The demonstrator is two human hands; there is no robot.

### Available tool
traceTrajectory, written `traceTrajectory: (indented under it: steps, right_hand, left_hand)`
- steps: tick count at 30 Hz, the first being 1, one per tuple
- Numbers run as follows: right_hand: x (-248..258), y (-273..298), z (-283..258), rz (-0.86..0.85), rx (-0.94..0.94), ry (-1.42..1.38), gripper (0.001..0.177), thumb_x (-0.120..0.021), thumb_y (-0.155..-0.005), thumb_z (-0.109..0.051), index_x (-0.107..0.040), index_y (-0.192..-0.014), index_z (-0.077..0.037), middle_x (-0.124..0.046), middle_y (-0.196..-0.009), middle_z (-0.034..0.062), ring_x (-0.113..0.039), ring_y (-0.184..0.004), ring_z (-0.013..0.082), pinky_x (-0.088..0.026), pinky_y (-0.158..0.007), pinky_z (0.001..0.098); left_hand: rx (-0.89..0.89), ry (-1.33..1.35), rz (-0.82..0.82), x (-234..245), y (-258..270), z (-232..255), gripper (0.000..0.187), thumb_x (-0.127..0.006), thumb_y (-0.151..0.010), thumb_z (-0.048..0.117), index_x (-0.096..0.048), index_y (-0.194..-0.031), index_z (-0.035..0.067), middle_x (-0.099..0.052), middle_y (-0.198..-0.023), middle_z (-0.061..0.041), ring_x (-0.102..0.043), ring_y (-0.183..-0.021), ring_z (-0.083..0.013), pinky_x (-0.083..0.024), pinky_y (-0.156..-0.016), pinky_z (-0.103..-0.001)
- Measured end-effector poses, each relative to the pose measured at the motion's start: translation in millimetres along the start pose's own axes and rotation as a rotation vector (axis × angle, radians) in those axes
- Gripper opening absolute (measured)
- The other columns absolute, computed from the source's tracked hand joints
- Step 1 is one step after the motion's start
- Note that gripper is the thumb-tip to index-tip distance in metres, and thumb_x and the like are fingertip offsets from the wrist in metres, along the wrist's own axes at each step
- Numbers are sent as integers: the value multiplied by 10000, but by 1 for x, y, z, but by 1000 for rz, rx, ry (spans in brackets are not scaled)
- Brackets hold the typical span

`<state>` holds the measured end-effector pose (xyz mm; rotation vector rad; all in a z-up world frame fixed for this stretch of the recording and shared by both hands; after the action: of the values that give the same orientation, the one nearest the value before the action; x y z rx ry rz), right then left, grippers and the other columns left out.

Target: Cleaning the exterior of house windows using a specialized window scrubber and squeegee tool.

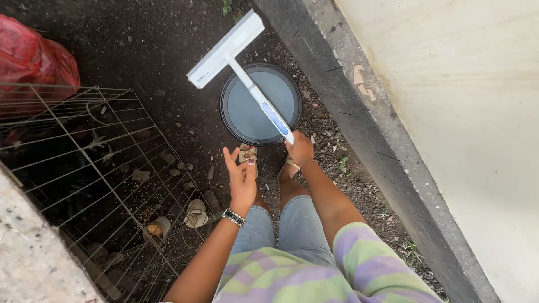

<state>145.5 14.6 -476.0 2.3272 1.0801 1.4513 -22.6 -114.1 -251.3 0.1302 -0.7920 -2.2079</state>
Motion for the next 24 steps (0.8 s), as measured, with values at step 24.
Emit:
traceTrajectory:
  steps: [24]
  right_hand:
    - [0, 4, -23, 61, -4, 280, 954, -833, -778, -377, -336, -1541, -95, -536, -1336, 143, -508, -1239, 338, -325, -1028, 566]
  left_hand:
    - [-80, -22, -130, -9, -16, -3, 921, -615, -979, 109, 47, -1612, 12, -325, -1610, -170, -629, -1060, -152, -569, -809, -256]
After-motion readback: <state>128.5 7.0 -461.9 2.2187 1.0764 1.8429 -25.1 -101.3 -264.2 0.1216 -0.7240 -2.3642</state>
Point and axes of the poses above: each hand's wrist, its own y-axis away from the middle knuckle, its own x-axis out of the back of the hand, z = x × y, the point moved 2 cm from there along -y, towards the middle knuckle
